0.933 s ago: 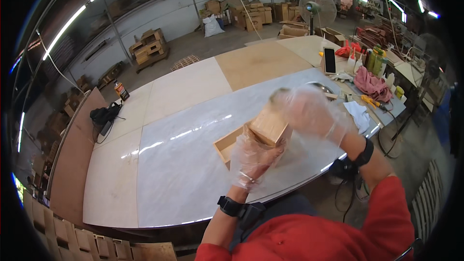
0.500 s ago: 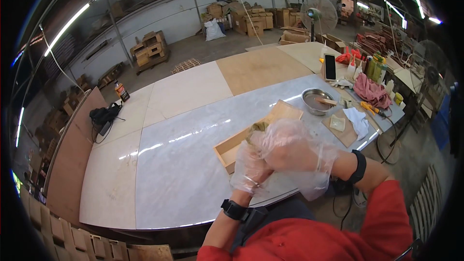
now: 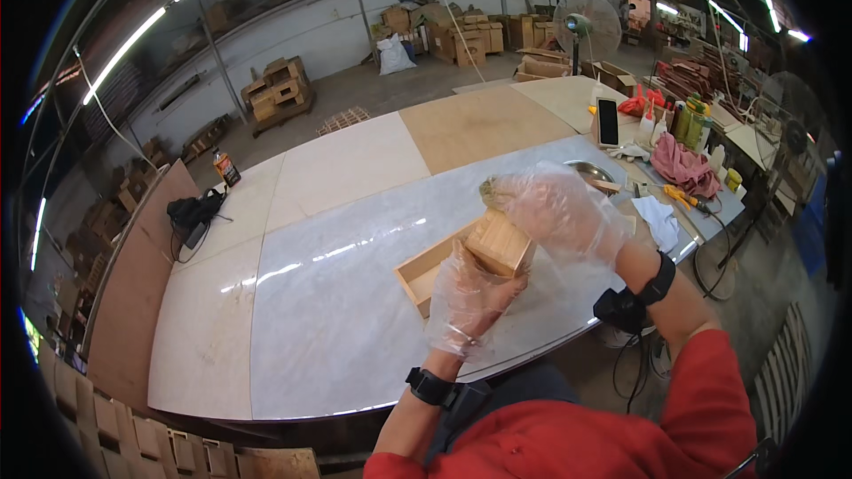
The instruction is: The person applies a finish to a wooden box and its lid using a cloth, wiping both the interior and exterior surfaces. After finishing each set, they place the lid on a stack of wooden items and repeat the process with another box.
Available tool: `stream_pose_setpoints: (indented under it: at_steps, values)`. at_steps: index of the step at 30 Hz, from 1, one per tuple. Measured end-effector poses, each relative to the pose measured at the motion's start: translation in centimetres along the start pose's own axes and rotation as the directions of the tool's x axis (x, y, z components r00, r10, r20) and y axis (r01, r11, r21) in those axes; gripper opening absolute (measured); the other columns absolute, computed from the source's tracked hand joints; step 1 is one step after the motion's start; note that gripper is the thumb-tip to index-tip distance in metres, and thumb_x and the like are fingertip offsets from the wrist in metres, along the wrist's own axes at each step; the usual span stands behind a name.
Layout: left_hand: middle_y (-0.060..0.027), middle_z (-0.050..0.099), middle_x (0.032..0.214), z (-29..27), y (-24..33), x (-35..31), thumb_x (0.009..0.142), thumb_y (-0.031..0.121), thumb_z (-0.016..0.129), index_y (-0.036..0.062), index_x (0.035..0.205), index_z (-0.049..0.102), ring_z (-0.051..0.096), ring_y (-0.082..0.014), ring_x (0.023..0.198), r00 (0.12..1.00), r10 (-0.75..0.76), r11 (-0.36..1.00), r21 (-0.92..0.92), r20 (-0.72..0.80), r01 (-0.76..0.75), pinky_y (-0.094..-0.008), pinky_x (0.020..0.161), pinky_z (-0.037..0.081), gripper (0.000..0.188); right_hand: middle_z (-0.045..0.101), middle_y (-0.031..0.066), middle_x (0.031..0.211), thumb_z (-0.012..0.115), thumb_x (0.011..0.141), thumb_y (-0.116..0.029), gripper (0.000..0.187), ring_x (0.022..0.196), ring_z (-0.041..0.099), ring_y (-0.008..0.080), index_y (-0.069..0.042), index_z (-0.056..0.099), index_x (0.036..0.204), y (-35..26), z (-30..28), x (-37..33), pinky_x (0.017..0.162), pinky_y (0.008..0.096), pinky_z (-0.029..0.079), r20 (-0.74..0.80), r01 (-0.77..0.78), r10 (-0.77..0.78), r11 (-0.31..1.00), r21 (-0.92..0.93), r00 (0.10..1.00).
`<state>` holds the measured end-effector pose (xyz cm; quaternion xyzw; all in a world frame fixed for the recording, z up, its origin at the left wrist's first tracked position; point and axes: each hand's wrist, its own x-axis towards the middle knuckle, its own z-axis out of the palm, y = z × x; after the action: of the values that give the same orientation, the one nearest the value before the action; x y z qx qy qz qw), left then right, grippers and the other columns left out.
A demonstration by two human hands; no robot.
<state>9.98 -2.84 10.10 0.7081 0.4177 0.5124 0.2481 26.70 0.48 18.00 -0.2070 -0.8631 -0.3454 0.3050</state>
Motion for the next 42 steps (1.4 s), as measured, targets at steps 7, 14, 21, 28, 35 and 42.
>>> stream_pose_setpoints:
  at_steps: [7, 14, 21, 28, 35, 42]
  values:
    - [-0.0209, 0.065, 0.095, 0.0, -2.2, -0.2, 0.065, 0.037, 0.082, -0.0028, 0.108, 0.055, 0.063, -0.0377, 0.087, 0.981, 0.196, 0.974, -0.120, 0.016, -0.192, -0.0438, 0.073, 0.050, 0.065, 0.063, 0.0145, 0.067, 0.060, 0.082, -0.017, 0.019, 0.064, 0.067, 0.0299, -0.003, 0.063, 0.094, -2.4, -3.7, 2.6, 0.057, 0.0401, 0.051, 0.361, -0.166, 0.057, 0.945, 0.280, 0.931]
    - [-0.0190, 0.066, 0.093, 1.4, -5.0, -0.5, 0.065, 0.034, 0.083, -0.0021, 0.109, 0.054, 0.065, -0.0351, 0.084, 0.994, 0.048, 0.990, -0.127, -0.096, -0.060, -0.0421, 0.071, 0.051, 0.065, 0.060, 0.0096, 0.067, 0.056, 0.086, -0.011, 0.011, 0.063, 0.063, 0.0253, -0.008, 0.064, 0.094, -3.3, -3.2, 1.2, 0.056, 0.0377, 0.049, 0.359, -0.145, 0.070, 0.972, 0.186, 0.931]
    - [-0.0110, 0.063, 0.108, 0.5, -2.0, 0.6, 0.068, 0.023, 0.085, -0.0016, 0.116, 0.049, 0.061, -0.0173, 0.100, 0.995, -0.097, 0.979, -0.179, 0.018, 0.099, -0.0332, 0.081, 0.052, 0.065, 0.057, 0.0089, 0.063, 0.060, 0.079, -0.008, 0.021, 0.058, 0.062, 0.0260, -0.006, 0.064, 0.100, -0.5, -2.3, -1.6, 0.050, 0.0387, 0.047, 0.150, -0.341, 0.306, 0.853, 0.395, 0.940]
    - [-0.0119, 0.063, 0.107, -0.1, -1.3, 0.2, 0.068, 0.020, 0.085, -0.0011, 0.117, 0.047, 0.062, -0.0183, 0.096, 0.993, -0.119, 0.989, -0.093, -0.001, 0.118, -0.0325, 0.082, 0.051, 0.065, 0.062, 0.0105, 0.073, 0.059, 0.083, -0.010, 0.032, 0.063, 0.060, 0.0250, -0.005, 0.063, 0.114, -3.1, -2.2, -2.0, 0.058, 0.0366, 0.047, 0.120, -0.237, 0.212, 0.935, 0.264, 0.970]
    - [-0.0106, 0.063, 0.108, -0.3, -1.5, 0.2, 0.070, 0.018, 0.083, 0.0001, 0.117, 0.047, 0.062, -0.0194, 0.095, 0.992, -0.126, 0.988, -0.095, 0.006, 0.126, -0.0323, 0.080, 0.052, 0.061, 0.057, 0.0069, 0.065, 0.063, 0.080, -0.013, 0.017, 0.057, 0.060, 0.0260, -0.008, 0.064, 0.096, -5.5, -1.7, -1.5, 0.051, 0.0390, 0.048, 0.032, -0.189, 0.187, 0.955, 0.228, 0.982]
    - [-0.0092, 0.060, 0.108, 0.4, -3.3, -0.2, 0.069, 0.015, 0.083, 0.0026, 0.121, 0.041, 0.060, -0.0186, 0.099, 0.997, -0.078, 0.968, -0.242, -0.013, 0.073, -0.0322, 0.085, 0.051, 0.068, 0.067, 0.0102, 0.083, 0.061, 0.083, -0.013, 0.021, 0.071, 0.065, 0.0284, -0.007, 0.065, 0.103, -4.8, -0.9, -2.9, 0.061, 0.0381, 0.052, 0.312, -0.517, 0.412, 0.698, 0.496, 0.856]
